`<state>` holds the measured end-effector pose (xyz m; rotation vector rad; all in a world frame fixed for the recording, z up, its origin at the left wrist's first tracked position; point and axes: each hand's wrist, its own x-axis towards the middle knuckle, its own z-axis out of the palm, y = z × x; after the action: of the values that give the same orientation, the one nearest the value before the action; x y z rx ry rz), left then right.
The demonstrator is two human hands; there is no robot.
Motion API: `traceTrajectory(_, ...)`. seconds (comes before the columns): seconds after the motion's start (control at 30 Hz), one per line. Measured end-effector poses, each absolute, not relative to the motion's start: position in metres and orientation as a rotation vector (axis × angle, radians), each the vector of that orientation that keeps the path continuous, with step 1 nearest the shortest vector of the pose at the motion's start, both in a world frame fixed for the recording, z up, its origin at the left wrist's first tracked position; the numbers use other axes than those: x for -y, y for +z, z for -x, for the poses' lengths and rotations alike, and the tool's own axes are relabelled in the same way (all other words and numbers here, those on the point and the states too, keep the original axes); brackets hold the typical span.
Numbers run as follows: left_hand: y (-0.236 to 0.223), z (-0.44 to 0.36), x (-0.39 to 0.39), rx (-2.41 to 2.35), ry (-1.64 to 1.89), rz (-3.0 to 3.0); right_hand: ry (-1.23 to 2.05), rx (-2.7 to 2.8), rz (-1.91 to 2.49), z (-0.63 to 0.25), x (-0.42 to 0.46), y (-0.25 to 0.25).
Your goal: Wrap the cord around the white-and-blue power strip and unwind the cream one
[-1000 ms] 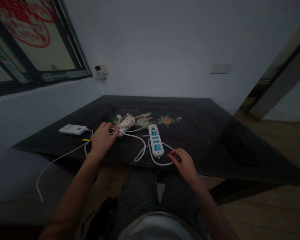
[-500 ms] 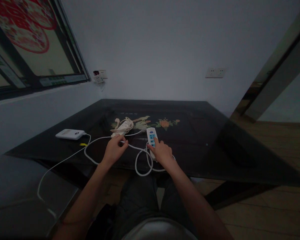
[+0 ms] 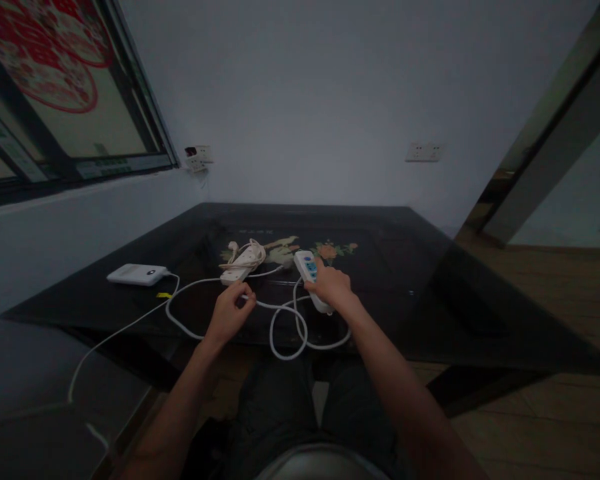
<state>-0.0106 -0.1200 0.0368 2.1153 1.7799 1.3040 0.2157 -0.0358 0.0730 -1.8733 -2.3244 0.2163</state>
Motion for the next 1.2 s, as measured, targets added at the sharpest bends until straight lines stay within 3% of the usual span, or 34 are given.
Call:
traceTrajectory(0.33,0.029,0.012,0.115,-1.86,1.323,-2.076,0.129,2.154,2.108,-0.317,0.015,0.056)
traceTrajectory(0.6,0.021,-0.032,0.083,-1.863,1.088,-2.184,0.103,2.055,2.105,-0.339,0.031,0.049)
traceTrajectory(0.83,0.013,-0.082,0.019,-1.591,1.119,-2.16,0.038,1.988,1.954,-0.348,0.05,0.074)
traceTrajectory(1.2,0.058,-0.146,-0.049,-1.085,1.064,-1.983,-0.109,1.905,1.594,-0.385,0.093,0.133)
